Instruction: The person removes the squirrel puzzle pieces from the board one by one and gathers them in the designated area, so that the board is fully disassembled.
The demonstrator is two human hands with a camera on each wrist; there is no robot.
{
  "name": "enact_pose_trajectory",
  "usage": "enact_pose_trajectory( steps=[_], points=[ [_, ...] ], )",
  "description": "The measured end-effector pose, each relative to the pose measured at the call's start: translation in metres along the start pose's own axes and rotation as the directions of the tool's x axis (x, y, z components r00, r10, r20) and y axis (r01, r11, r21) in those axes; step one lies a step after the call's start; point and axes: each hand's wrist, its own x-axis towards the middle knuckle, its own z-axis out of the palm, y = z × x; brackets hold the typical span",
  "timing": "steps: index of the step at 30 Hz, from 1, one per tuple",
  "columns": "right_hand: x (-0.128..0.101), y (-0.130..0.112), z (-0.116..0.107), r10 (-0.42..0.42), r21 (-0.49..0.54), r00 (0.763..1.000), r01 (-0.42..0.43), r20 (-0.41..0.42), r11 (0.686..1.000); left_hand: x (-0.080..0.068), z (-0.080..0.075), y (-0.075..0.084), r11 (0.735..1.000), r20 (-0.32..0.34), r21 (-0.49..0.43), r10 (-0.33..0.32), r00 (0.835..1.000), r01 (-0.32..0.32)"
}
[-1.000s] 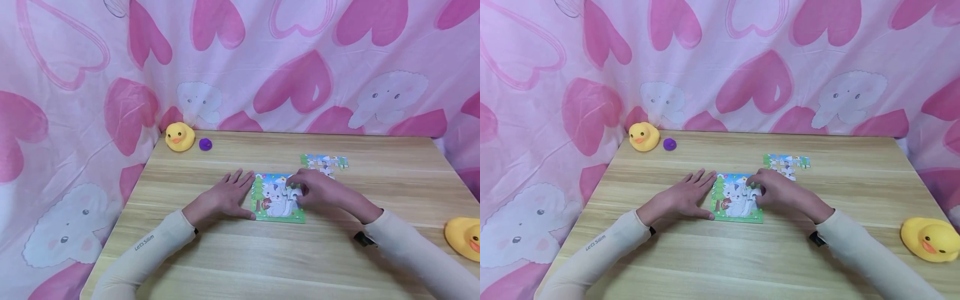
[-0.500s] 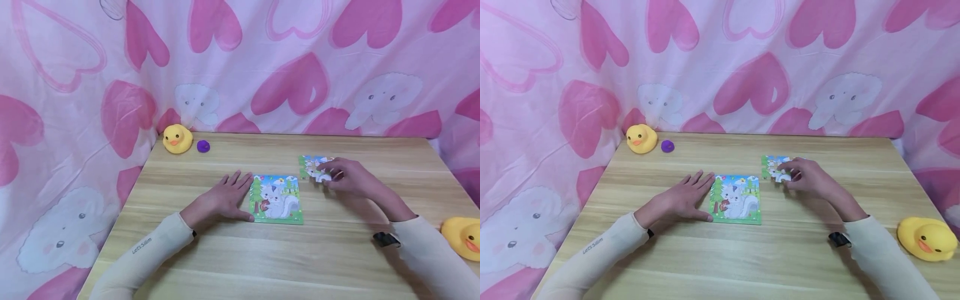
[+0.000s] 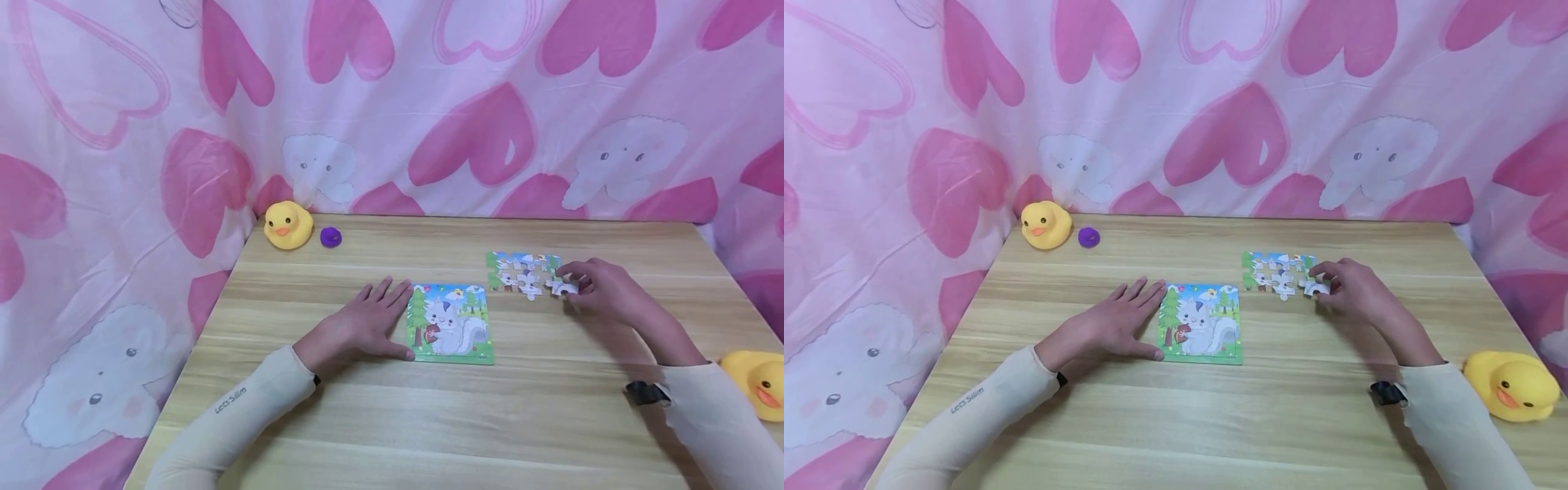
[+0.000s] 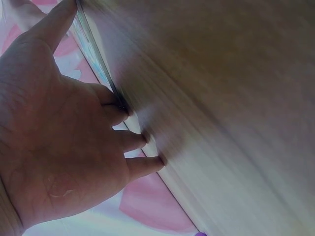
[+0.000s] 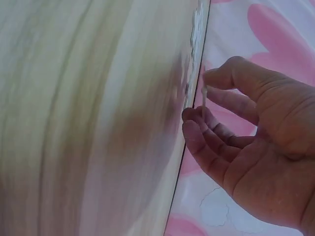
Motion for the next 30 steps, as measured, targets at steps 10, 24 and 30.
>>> enact_pose_trajectory(
  steps=[10,24,30],
  points=[
    [0.0037,-0.0021,0.0061,0.008,-0.037,0.999,-0.006,0.038,0.999,0.0016,0.0011,-0.0012,1.000,-0.012,0.002,0.007,1.000,-0.007],
    [0.0093,-0.0027,0.0072,0.008,-0.028,0.998,-0.006,0.057,1.000,0.0032,0.0014,-0.0025,1.000,-0.014,0.025,0.014,1.000,-0.013],
    [0.0097,-0.0020,0.0073,-0.001,-0.010,0.998,0.001,0.056,1.000,0.0027,0.0010,-0.0022,1.000,-0.014,0.019,0.017,1.000,-0.017]
  ],
)
